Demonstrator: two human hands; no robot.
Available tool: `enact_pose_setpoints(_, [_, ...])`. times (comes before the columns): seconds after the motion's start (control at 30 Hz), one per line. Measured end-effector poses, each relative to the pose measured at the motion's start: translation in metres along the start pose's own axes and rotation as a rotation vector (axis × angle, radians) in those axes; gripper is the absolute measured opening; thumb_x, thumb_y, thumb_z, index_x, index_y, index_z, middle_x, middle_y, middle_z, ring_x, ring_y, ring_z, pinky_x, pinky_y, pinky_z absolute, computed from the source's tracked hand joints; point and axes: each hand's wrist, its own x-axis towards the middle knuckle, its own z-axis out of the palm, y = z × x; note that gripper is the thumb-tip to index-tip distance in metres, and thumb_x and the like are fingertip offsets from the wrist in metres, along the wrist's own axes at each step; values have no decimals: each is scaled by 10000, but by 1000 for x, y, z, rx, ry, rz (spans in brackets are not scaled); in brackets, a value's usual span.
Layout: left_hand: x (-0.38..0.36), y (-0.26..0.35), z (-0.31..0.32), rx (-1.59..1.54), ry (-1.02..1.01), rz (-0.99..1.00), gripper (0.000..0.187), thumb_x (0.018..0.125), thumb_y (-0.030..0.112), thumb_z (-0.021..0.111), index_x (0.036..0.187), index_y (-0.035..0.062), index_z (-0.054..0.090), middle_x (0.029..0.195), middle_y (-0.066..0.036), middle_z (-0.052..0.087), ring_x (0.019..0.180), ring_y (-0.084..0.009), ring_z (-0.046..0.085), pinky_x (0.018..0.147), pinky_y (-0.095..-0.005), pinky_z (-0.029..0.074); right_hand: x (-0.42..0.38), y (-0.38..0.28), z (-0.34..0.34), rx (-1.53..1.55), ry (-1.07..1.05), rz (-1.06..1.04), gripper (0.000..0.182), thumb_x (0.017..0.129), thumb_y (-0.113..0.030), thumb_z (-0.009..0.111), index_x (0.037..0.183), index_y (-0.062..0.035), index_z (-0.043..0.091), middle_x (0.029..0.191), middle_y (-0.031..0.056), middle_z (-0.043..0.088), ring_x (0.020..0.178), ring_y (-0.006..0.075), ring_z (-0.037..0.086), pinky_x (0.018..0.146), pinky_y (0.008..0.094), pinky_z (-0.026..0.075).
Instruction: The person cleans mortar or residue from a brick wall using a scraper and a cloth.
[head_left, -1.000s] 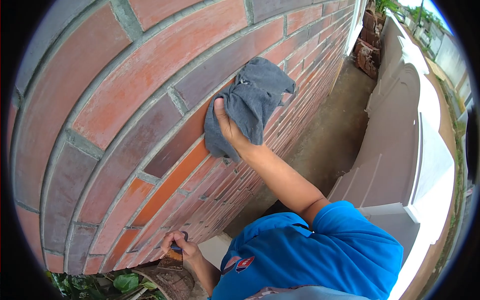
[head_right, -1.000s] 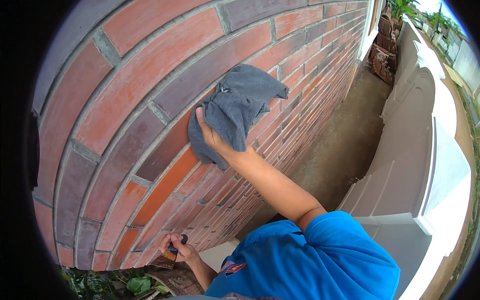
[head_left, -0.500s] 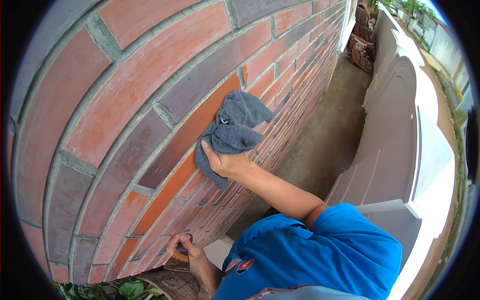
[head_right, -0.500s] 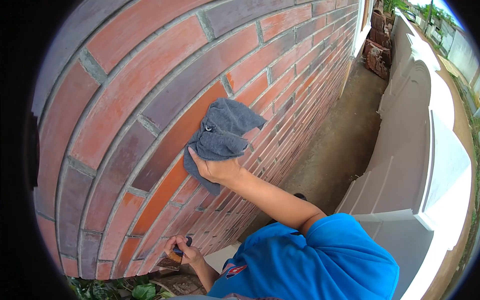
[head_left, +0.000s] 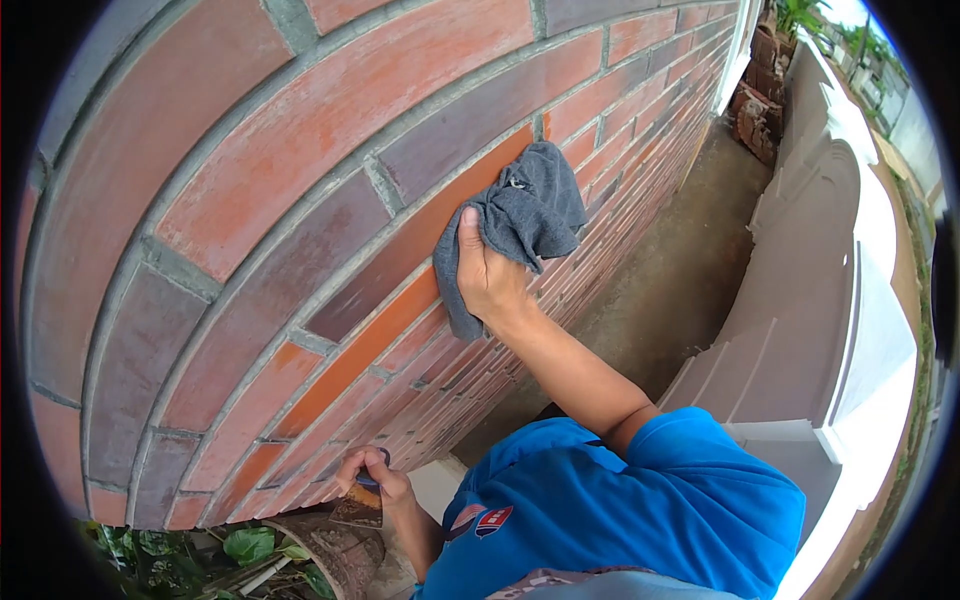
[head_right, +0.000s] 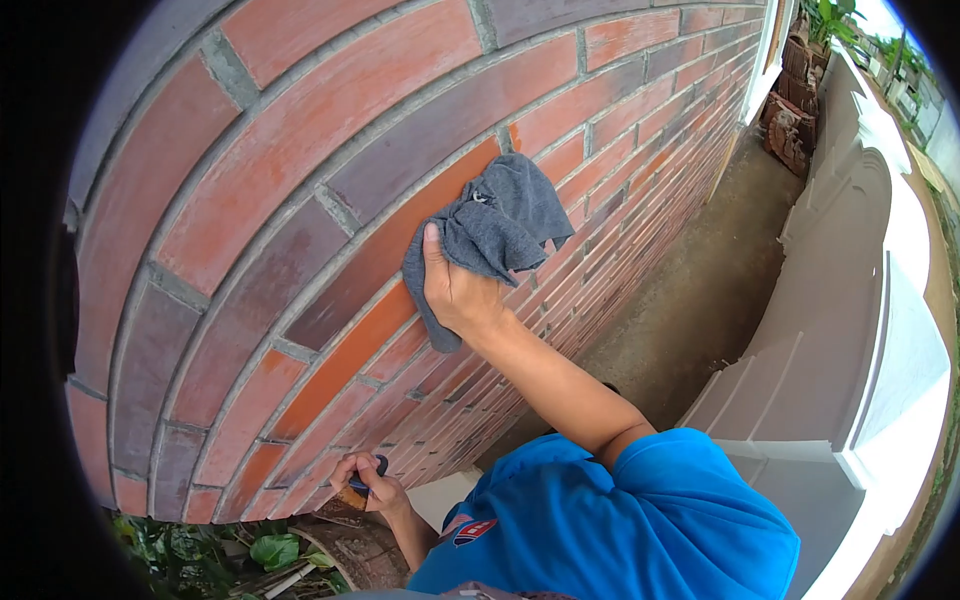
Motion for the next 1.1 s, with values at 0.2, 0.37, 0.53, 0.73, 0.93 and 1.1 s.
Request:
enact_pose_setpoints(0.2, [-2, 0, 5, 62, 20, 2, 130, 877, -20, 482, 1001, 16, 464, 701, -104, 529, 568, -140, 452, 555, -282, 415, -49, -68, 35, -338, -458, -739, 278, 906, -263, 569, 1009, -7, 605, 1036, 154, 599, 1040, 308, 565, 1009, 479, 374])
enact_pose_setpoints(0.37, [-6, -2, 3, 50, 29, 14, 139, 866, -37, 475, 995, 14, 468, 751, -107, 524, 584, -146, 464, 555, -287, 422, -38, -50, 26, -250, -462, -366, 380, 920, -388, 554, 1115, -63, 587, 1110, 125, 563, 1093, 281, 509, 1081, 507, 266])
enact_pose_setpoints(0.53, [-14, -2, -10, -1, 75, -39, 142, 869, -49, 467, 997, 11, 473, 733, -108, 528, 595, -142, 467, 560, -275, 424, 34, -22, -21, -99, -317, 255, 435, 999, -375, 433, 805, -23, 600, 830, 124, 617, 777, 328, 592, 773, 424, 470])
enact_pose_setpoints(0.73, [-3, 3, 6, -85, 55, -16, 143, 867, -48, 482, 999, 7, 481, 716, -113, 531, 588, -145, 470, 560, -265, 420, -35, -42, 11, -542, -245, -421, 384, 964, -325, 474, 1055, 24, 607, 1121, 223, 576, 1071, 381, 536, 1000, 527, 352])
enact_pose_setpoints(0.93, [9, 6, 24, -108, -11, 41, 154, 849, -66, 482, 991, -6, 484, 715, -113, 522, 575, -151, 472, 549, -269, 420, 3, -15, -17, -387, 12, -257, 419, 950, -379, 485, 1056, 12, 593, 1152, 193, 541, 1179, 336, 425, 1104, 522, 206])
enact_pose_setpoints(1.1, [-5, 5, 12, -61, -8, -51, 149, 848, -71, 466, 977, -1, 491, 703, -94, 503, 588, -142, 469, 547, -262, 420, 128, 68, -78, -117, 218, 102, 547, 1016, -435, 350, 807, 26, 557, 804, 188, 565, 815, 343, 543, 825, 431, 396])
